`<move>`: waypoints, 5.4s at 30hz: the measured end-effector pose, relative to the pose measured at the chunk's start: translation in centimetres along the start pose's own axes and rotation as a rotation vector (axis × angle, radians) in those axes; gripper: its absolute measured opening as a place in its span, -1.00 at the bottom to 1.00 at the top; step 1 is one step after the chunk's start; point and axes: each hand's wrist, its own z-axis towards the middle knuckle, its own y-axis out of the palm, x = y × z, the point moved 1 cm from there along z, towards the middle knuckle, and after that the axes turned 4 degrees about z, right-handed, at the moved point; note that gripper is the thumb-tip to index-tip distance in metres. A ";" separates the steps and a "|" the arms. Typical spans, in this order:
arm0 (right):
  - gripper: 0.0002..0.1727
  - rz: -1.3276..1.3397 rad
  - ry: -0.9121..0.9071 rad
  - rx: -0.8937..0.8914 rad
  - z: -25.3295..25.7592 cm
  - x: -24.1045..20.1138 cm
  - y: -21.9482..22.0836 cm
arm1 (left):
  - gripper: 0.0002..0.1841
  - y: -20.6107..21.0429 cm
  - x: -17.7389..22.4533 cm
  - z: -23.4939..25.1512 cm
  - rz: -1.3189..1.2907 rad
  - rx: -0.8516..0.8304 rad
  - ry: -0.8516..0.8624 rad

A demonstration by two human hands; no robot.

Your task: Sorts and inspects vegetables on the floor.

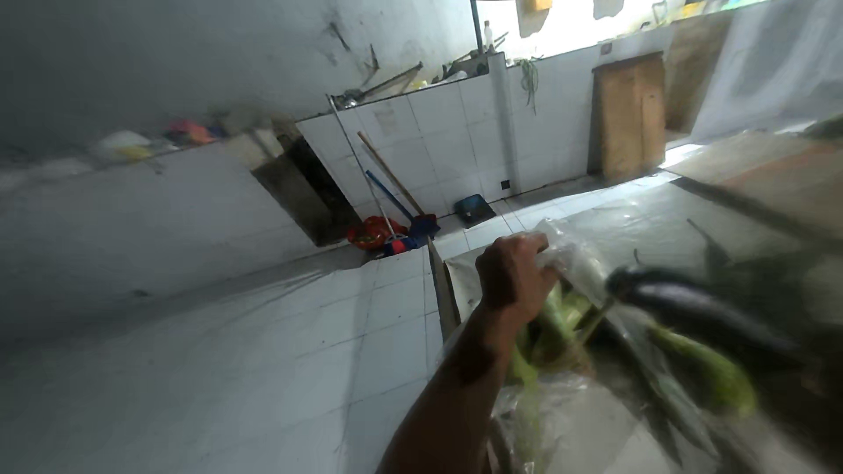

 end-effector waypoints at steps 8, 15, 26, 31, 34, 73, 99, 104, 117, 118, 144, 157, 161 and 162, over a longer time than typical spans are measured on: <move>-0.66 -0.707 -0.251 -0.041 1.6 -2.7 5.3 | -0.87 -0.1 -0.3 0.4 -0.022 0.016 -0.093; -0.62 -0.757 -0.262 -0.058 1.6 -1.1 3.9 | -0.84 -0.4 -0.6 0.6 -0.076 0.023 -0.147; -0.59 -0.915 -0.492 0.086 1.2 -1.8 6.0 | -0.80 -0.2 -0.1 0.4 -0.063 -0.009 -0.119; -0.65 -0.903 -0.681 0.068 0.1 -2.3 8.4 | -0.78 -0.3 -0.2 0.2 -0.083 0.037 -0.151; -0.66 -0.906 -0.877 0.071 -0.1 -2.1 12.8 | -0.77 -0.2 -0.7 0.0 -0.106 0.053 -0.147; -0.13 -1.035 0.478 -0.475 5.5 4.2 2.9 | -0.75 1.2 -1.7 0.6 -0.163 -0.013 0.155; -0.43 -0.875 0.474 -0.406 1.6 3.1 -2.5 | -0.74 2.9 3.4 5.4 -0.241 -0.086 0.379; -0.38 -0.632 0.452 -0.320 0.1 2.4 -4.6 | -0.73 3.2 2.9 4.9 -0.266 -0.109 0.471; -0.39 0.717 0.019 -0.006 2.7 0.9 0.3 | -0.90 1.8 2.8 4.8 -0.339 -0.123 0.420; -0.39 0.713 -0.012 0.054 3.4 1.0 2.3 | -0.90 1.5 3.1 4.7 -0.378 -0.106 0.420; -0.87 -0.532 -0.959 -0.335 12.4 3.5 13.8 | -0.90 1.4 -1.5 5.7 -0.833 0.041 0.362; -0.36 -1.111 0.149 -0.058 1.9 6.6 -2.7 | -0.92 2.5 0.3 5.5 -0.368 -0.313 0.431; -0.43 -0.932 0.141 -0.019 3.3 4.3 -2.6 | -0.92 2.8 0.1 5.5 -0.359 -0.278 0.454; -0.46 -0.816 0.160 -0.009 3.5 3.4 -2.6 | -0.93 2.8 0.0 5.5 -0.355 -0.261 0.454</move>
